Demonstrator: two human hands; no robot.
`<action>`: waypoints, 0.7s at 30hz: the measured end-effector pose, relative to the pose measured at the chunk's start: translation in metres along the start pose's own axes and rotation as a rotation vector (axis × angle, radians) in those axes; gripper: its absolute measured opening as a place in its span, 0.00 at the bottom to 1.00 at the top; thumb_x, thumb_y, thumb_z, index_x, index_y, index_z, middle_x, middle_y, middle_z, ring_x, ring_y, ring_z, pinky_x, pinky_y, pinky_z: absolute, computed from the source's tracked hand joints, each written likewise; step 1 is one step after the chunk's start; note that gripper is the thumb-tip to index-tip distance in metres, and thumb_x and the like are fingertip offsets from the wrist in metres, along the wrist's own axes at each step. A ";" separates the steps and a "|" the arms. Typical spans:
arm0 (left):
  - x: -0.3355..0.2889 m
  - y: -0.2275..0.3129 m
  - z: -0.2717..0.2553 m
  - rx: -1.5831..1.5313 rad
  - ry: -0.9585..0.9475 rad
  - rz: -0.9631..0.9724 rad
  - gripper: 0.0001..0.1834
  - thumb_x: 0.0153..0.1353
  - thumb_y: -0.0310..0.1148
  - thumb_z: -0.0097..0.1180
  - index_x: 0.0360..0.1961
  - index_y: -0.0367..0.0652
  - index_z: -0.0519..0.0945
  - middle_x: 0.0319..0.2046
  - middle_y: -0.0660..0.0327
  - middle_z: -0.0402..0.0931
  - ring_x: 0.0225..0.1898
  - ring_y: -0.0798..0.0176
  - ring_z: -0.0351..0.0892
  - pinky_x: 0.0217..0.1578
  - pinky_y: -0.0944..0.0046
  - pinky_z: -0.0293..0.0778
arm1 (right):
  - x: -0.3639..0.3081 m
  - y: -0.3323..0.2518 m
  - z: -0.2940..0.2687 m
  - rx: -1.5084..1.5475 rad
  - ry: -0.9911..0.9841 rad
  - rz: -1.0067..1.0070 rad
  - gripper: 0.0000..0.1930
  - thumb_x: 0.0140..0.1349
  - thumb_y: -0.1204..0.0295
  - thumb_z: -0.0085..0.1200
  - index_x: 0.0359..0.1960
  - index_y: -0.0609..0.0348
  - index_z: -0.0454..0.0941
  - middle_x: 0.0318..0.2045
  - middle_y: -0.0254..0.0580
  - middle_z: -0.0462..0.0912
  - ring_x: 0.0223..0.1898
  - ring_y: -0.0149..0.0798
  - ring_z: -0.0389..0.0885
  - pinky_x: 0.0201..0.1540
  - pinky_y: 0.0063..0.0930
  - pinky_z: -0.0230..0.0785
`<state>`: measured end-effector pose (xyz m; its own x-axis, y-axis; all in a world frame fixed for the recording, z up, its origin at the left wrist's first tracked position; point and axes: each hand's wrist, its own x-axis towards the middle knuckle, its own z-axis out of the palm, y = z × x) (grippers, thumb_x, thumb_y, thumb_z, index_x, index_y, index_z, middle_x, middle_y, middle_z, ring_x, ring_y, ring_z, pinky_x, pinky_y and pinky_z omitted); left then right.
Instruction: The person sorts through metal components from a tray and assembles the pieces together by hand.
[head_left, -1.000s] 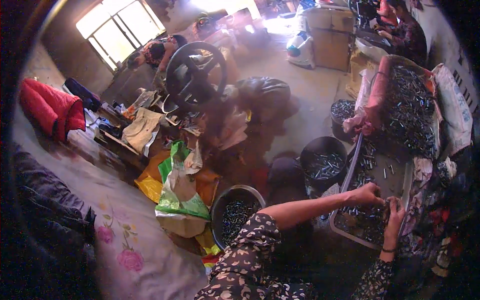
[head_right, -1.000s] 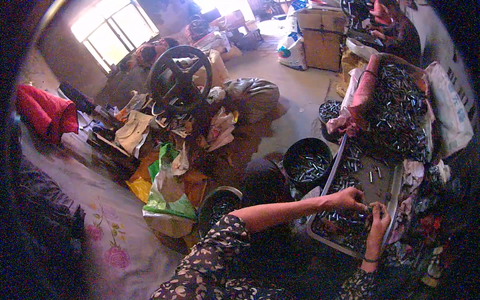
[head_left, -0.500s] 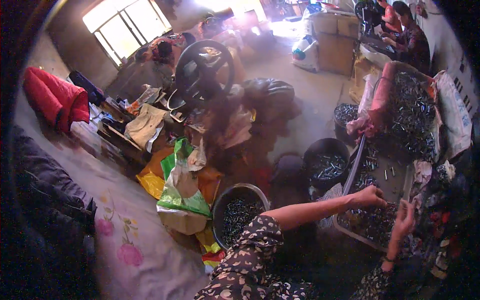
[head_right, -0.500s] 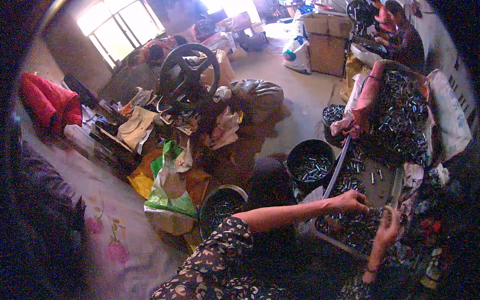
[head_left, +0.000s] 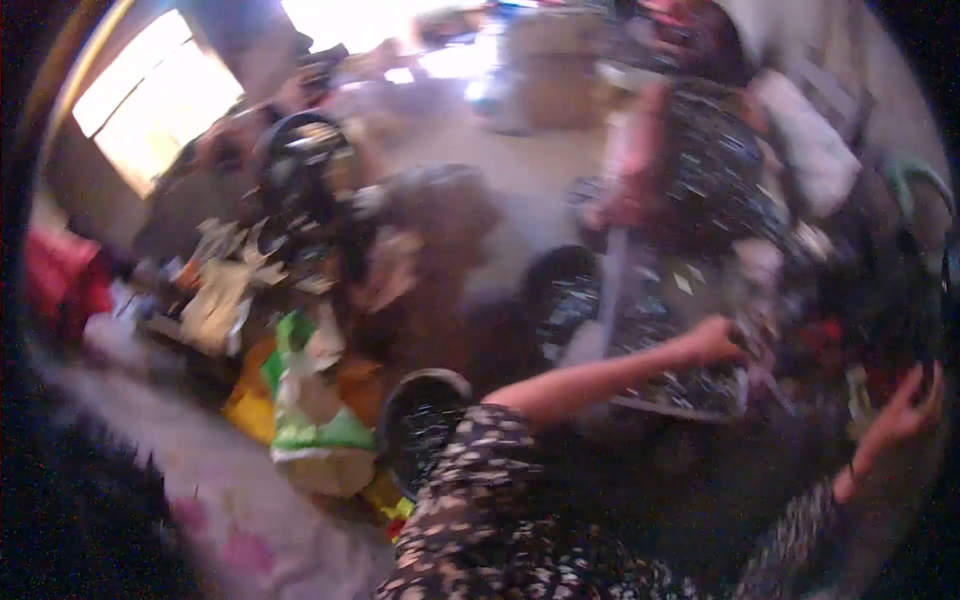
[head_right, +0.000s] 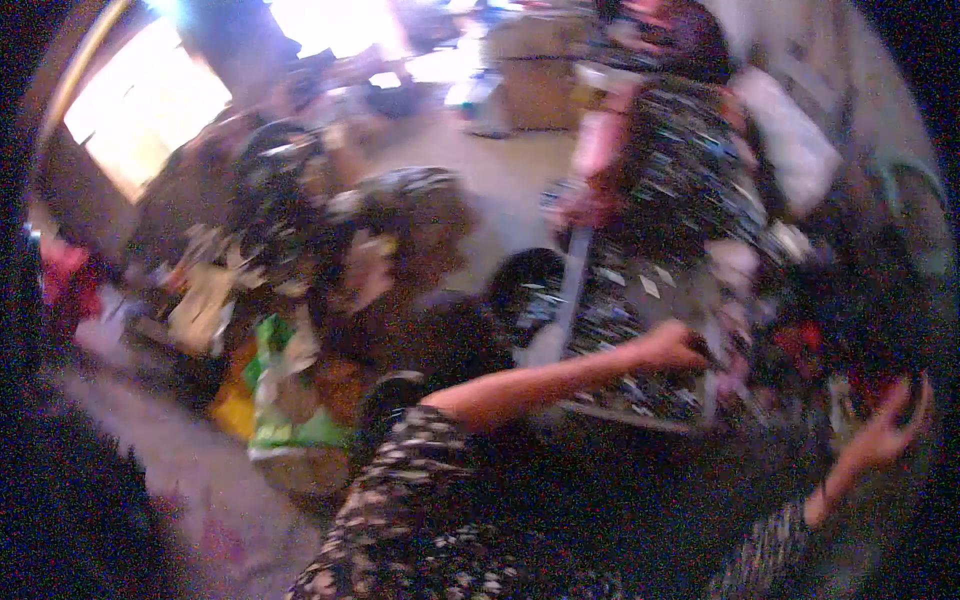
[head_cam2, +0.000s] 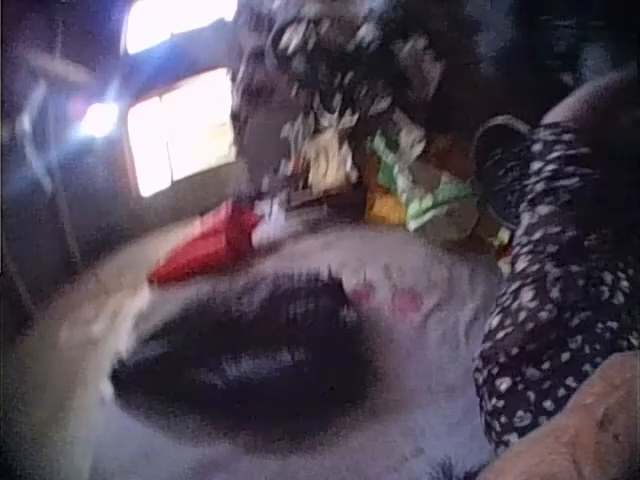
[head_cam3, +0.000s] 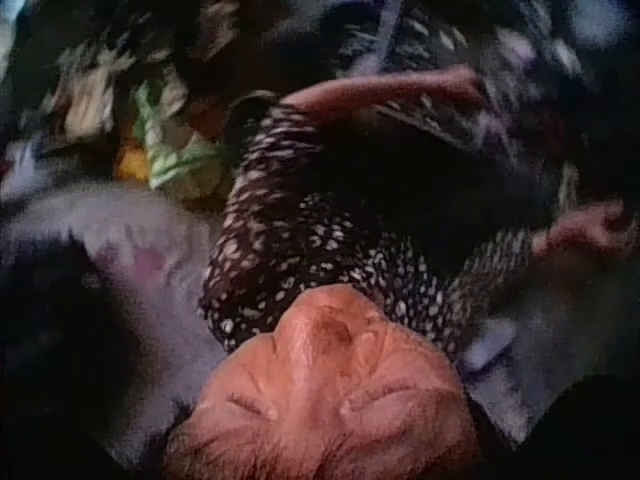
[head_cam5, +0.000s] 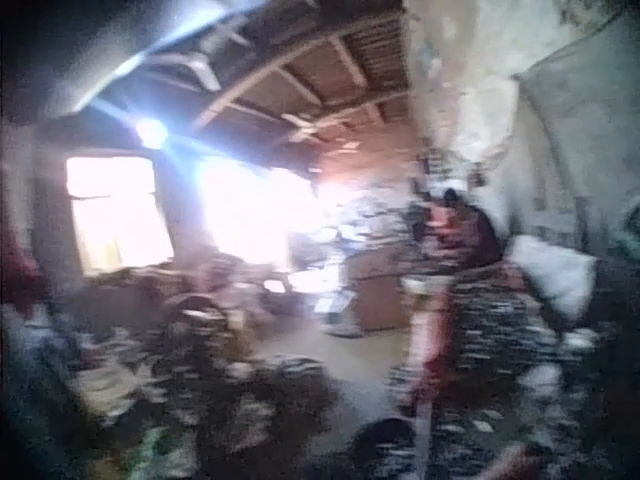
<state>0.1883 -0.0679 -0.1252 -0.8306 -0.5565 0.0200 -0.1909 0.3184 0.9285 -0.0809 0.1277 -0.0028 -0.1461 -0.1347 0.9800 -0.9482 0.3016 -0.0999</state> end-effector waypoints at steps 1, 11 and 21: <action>-0.003 -0.006 -0.006 0.027 0.017 -0.153 0.15 0.44 0.36 0.56 0.34 0.40 0.77 0.29 0.59 0.77 0.28 0.68 0.74 0.32 0.67 0.70 | -0.002 -0.012 0.018 0.008 0.045 0.076 0.13 0.54 0.70 0.50 0.40 0.62 0.72 0.41 0.46 0.74 0.43 0.42 0.71 0.49 0.31 0.59; 0.024 0.010 0.008 -0.447 -0.009 -0.243 0.14 0.50 0.36 0.53 0.33 0.35 0.76 0.23 0.64 0.74 0.22 0.71 0.70 0.23 0.73 0.65 | 0.034 0.026 0.011 0.041 0.267 0.237 0.28 0.46 0.62 0.59 0.44 0.68 0.65 0.44 0.51 0.67 0.46 0.43 0.66 0.50 0.31 0.57; 0.068 -0.010 0.011 -0.509 0.080 -0.361 0.11 0.51 0.37 0.52 0.25 0.38 0.76 0.18 0.65 0.70 0.17 0.72 0.67 0.19 0.73 0.63 | 0.024 0.065 0.021 0.003 -0.008 0.372 0.29 0.48 0.57 0.55 0.43 0.72 0.66 0.41 0.54 0.73 0.43 0.43 0.72 0.46 0.29 0.61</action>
<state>0.1284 -0.1007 -0.1375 -0.7148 -0.6224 -0.3187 -0.1634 -0.2945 0.9416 -0.1518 0.1238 0.0108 -0.4829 -0.0233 0.8754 -0.8306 0.3287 -0.4494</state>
